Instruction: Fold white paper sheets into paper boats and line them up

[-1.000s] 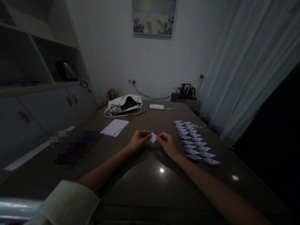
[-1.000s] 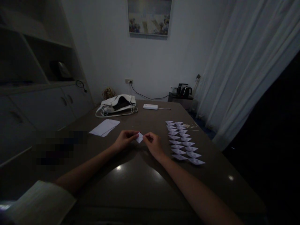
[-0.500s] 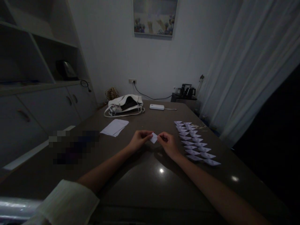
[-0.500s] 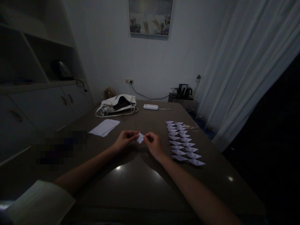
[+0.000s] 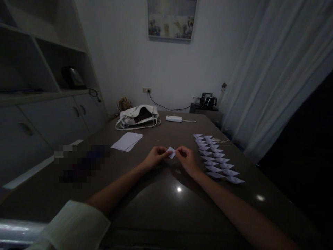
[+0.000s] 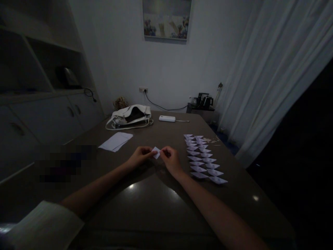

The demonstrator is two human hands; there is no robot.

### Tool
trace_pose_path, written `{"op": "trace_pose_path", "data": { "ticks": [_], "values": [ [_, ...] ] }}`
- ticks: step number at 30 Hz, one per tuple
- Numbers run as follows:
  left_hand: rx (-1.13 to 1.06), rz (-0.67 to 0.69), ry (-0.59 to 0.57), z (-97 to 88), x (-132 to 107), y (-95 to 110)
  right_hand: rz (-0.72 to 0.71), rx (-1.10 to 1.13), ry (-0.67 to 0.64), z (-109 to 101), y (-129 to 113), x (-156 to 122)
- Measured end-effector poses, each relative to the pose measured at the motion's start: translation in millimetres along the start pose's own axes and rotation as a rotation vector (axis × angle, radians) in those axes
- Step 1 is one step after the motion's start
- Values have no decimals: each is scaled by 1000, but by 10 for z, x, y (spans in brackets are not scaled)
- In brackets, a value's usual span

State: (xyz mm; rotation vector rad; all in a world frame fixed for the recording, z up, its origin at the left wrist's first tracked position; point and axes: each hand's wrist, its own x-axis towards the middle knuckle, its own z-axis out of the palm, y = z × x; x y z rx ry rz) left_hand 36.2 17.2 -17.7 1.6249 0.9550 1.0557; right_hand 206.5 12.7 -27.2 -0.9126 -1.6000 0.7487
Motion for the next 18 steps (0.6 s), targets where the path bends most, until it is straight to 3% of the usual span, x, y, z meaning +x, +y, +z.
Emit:
{"op": "trace_pose_path", "data": {
  "ticks": [9, 18],
  "values": [
    [-14, 18, 1, -14, -6, 7, 1, -2, -2, 3, -18, -15],
    [-146, -81, 18, -5, 2, 58, 17, 13, 56, -19, 7, 12]
  ]
}}
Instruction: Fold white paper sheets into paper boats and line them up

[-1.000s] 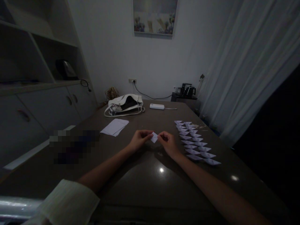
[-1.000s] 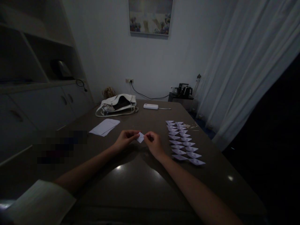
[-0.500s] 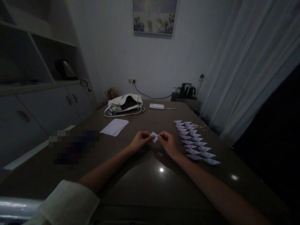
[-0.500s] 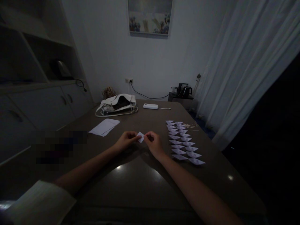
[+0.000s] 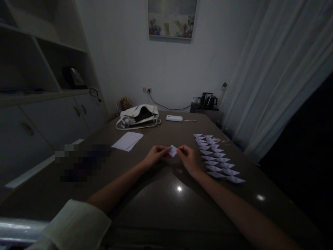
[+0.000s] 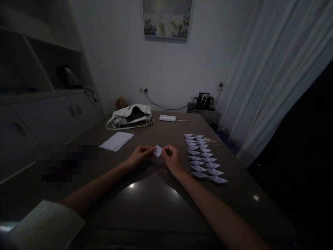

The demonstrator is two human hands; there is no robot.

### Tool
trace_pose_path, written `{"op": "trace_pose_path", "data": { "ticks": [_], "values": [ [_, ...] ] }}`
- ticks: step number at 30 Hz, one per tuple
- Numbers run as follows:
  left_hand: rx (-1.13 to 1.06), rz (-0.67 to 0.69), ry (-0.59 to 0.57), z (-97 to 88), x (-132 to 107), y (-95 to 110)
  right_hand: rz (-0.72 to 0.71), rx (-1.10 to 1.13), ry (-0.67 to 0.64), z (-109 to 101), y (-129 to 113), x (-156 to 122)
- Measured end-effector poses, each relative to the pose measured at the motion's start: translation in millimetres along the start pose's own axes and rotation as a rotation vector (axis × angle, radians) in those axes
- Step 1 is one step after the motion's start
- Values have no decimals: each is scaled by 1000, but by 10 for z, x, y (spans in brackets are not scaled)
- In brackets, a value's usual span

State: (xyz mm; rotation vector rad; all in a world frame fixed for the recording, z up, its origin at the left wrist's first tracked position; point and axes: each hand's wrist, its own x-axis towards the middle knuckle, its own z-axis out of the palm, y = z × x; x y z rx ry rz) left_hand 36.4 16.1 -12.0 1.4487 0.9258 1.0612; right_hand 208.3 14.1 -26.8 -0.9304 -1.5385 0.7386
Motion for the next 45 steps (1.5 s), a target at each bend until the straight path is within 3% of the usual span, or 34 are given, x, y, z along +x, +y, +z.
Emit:
{"op": "trace_pose_path", "data": {
  "ticks": [5, 11, 17, 26, 34, 40, 45],
  "values": [
    [-50, -13, 18, -46, 10, 3, 40, 8, 49, -31, 9, 27],
    [-19, -25, -3, -79, 28, -71, 38, 13, 41, -26, -7, 15],
    [-193, -83, -4, -96, 73, -165, 25, 19, 39, -19, 10, 19],
    [-212, -116, -15, -99, 59, -154, 10, 16, 29, -16, 49, 16],
    [-87, -65, 32, -81, 45, -99, 10, 9, 26, -11, 32, 9],
    [117, 52, 56, -62, 21, 3, 17, 13, 22, -2, 40, 9],
    [269, 110, 23, -57, 16, -25, 24, 21, 4, 5, 44, 7]
  ]
}}
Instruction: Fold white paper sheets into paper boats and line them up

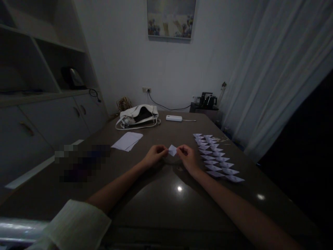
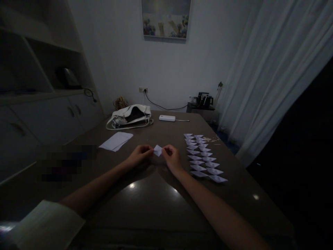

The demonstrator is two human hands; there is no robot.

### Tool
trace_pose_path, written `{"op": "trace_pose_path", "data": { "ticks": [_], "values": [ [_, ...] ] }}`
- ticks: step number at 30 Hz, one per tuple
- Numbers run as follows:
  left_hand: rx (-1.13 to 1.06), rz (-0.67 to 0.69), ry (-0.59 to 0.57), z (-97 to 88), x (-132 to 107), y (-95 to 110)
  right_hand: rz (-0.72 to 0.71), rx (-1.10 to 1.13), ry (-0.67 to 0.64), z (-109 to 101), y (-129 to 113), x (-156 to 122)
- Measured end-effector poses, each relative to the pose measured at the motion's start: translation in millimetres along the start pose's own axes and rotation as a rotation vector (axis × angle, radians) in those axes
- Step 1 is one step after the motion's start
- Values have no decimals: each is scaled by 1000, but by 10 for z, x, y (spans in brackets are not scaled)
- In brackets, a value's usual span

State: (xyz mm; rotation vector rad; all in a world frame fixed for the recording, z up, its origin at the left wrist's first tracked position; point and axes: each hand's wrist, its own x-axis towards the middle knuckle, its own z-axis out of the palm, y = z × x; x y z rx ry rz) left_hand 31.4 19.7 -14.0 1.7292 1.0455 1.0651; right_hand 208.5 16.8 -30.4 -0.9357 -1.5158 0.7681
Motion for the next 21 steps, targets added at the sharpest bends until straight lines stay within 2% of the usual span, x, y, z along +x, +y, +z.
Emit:
{"op": "trace_pose_path", "data": {
  "ticks": [6, 13, 21],
  "values": [
    [2, 20, -96, 26, -21, -22, -19, 7, -60, 33, -42, -27],
    [50, 24, -47, 10, 10, -104, -25, -25, -80, 40, -21, -42],
    [-36, -24, -84, 18, 4, -62, -19, -18, -16, 6, -67, -15]
  ]
}}
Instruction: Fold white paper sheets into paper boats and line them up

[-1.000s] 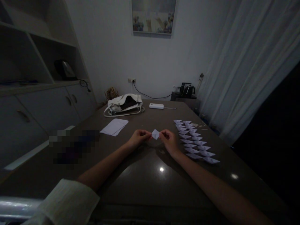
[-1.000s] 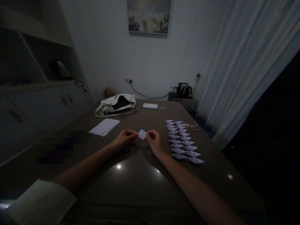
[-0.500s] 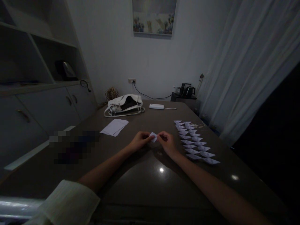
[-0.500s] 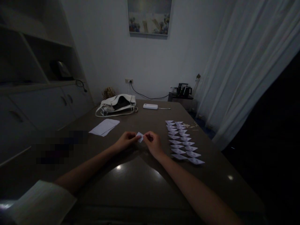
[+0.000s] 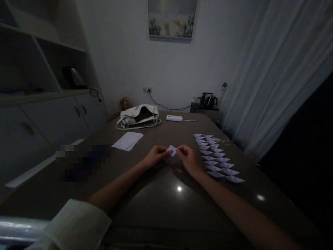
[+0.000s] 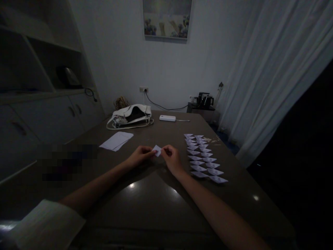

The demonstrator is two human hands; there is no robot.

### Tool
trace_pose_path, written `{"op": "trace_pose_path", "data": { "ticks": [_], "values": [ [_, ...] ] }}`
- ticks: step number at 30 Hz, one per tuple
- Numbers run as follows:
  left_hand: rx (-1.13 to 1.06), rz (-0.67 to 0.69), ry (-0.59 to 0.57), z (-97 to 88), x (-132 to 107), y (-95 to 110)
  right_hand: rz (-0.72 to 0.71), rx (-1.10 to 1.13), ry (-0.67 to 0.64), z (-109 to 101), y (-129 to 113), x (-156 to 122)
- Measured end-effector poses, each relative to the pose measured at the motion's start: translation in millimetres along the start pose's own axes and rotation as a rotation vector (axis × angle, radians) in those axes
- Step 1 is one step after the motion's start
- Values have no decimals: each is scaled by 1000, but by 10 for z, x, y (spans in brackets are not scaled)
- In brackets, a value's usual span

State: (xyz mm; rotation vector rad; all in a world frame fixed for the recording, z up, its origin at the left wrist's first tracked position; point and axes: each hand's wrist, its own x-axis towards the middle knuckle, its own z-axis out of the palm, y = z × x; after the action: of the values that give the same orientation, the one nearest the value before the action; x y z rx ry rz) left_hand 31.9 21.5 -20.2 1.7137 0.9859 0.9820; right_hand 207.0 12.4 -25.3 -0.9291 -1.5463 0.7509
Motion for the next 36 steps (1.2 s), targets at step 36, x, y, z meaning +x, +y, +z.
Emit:
{"op": "trace_pose_path", "data": {
  "ticks": [36],
  "values": [
    [-17, -3, 28, 11, 0, -19, 66, 28, -63, 9, 69, 1]
  ]
}}
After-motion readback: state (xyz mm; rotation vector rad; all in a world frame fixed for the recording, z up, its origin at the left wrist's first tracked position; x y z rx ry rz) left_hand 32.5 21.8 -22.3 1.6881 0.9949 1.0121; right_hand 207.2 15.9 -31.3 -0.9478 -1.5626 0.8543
